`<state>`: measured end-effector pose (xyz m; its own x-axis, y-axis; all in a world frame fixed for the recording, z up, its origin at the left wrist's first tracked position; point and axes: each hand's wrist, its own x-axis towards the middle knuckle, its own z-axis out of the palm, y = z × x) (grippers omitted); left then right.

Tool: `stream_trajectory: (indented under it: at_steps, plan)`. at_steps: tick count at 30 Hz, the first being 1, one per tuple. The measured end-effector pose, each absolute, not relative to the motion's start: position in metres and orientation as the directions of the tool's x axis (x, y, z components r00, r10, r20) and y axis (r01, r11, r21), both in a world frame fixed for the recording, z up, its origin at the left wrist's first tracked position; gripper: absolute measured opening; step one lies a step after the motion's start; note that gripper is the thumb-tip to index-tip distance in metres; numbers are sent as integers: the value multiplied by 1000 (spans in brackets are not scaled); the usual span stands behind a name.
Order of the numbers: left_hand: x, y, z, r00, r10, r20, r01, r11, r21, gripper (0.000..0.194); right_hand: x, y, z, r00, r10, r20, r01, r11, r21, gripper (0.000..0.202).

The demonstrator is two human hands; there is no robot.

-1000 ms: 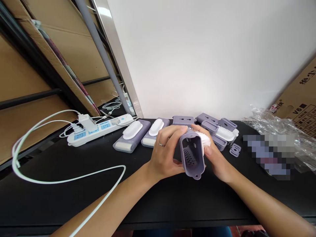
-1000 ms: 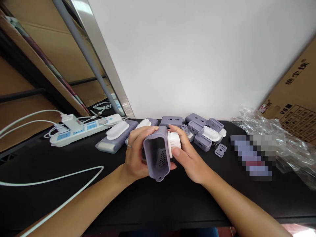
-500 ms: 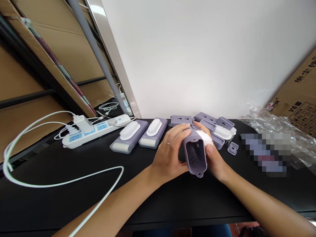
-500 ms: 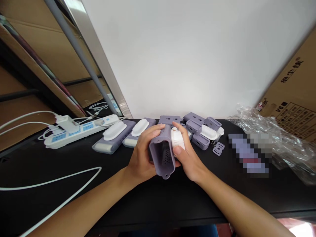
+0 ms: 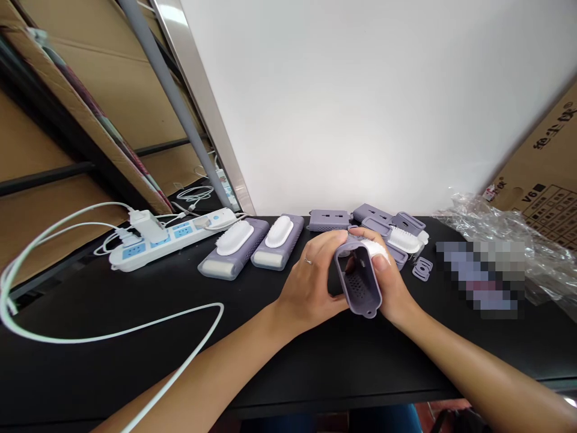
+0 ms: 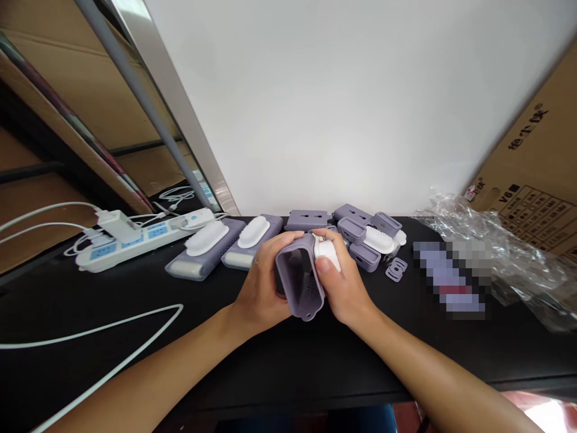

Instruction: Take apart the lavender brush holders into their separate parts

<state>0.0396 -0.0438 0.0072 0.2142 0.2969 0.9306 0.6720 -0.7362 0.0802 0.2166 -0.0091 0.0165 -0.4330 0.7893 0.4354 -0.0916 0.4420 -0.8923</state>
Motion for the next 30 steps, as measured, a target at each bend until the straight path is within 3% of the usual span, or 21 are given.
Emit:
stream_trajectory:
  at_steps: [5,10,20,30]
  plan:
    - [38,-44,5,228,345,911,683,-724,103,84,215,-9,17,-413,819,398,-83,401,-912,62]
    - [40,-46,7,260,276,925,665,-746,36,86,213,-11,22,-351,829,435,-56,446,-894,59]
    - [36,-42,5,256,349,901,715,-696,66,89,214,-2,22,-443,840,313,-69,316,-946,55]
    - [35,-41,7,246,311,918,703,-709,52,98,218,1,20,-450,829,332,-33,356,-934,52]
